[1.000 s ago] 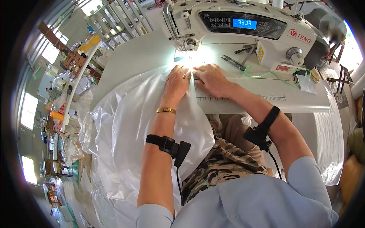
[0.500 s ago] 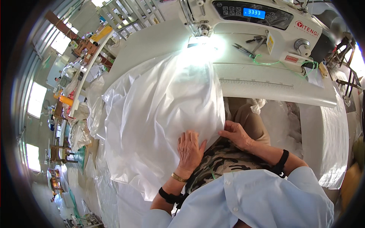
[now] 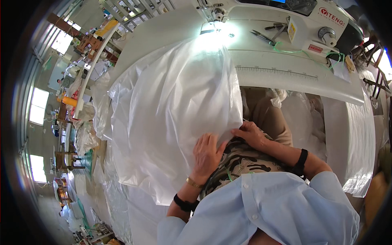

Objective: The person aligns and folds the edges of a large white plastic sheet by hand, feeding the material through a sewing machine to create a seam.

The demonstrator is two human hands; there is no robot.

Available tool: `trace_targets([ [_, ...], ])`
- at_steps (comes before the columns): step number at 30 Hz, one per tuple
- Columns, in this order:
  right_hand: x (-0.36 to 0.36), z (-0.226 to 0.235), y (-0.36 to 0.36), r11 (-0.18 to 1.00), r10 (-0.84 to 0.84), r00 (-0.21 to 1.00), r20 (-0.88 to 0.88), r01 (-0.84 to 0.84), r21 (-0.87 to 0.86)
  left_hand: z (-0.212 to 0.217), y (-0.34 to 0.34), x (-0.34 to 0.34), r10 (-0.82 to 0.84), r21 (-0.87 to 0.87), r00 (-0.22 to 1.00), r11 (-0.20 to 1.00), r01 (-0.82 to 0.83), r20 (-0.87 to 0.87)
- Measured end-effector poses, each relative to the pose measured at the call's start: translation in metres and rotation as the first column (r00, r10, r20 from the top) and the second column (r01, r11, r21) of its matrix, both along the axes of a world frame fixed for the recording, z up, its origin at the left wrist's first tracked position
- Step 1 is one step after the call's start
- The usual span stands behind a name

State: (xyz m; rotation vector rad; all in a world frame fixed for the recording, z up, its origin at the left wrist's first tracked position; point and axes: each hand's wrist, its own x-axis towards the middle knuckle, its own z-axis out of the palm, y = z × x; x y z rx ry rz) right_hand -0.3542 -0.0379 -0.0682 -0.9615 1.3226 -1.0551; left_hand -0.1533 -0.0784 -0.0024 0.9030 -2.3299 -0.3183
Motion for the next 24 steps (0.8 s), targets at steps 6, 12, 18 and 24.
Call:
trace_targets([
  [6,0.007,0.011,0.006,0.998,0.019,0.985,0.171,-0.008,-0.066,-0.019,-0.019,0.007,0.058,-0.076,0.981,0.996,-0.045,0.184],
  [12,-0.022,0.095,0.038,0.959,0.262,0.960,0.102,-0.247,-0.139,0.045,-0.002,0.037,0.045,0.796,0.919,0.517,0.315,-0.393],
  [18,-0.058,0.034,0.034,0.987,0.028,0.937,-0.349,0.031,0.160,0.007,-0.003,0.016,0.070,0.794,0.921,0.535,0.289,-0.383],
  [24,-0.011,0.091,0.023,0.982,-0.098,0.935,-0.342,0.036,-0.183,0.021,-0.004,0.013,0.056,0.580,0.963,0.807,0.113,-0.265],
])
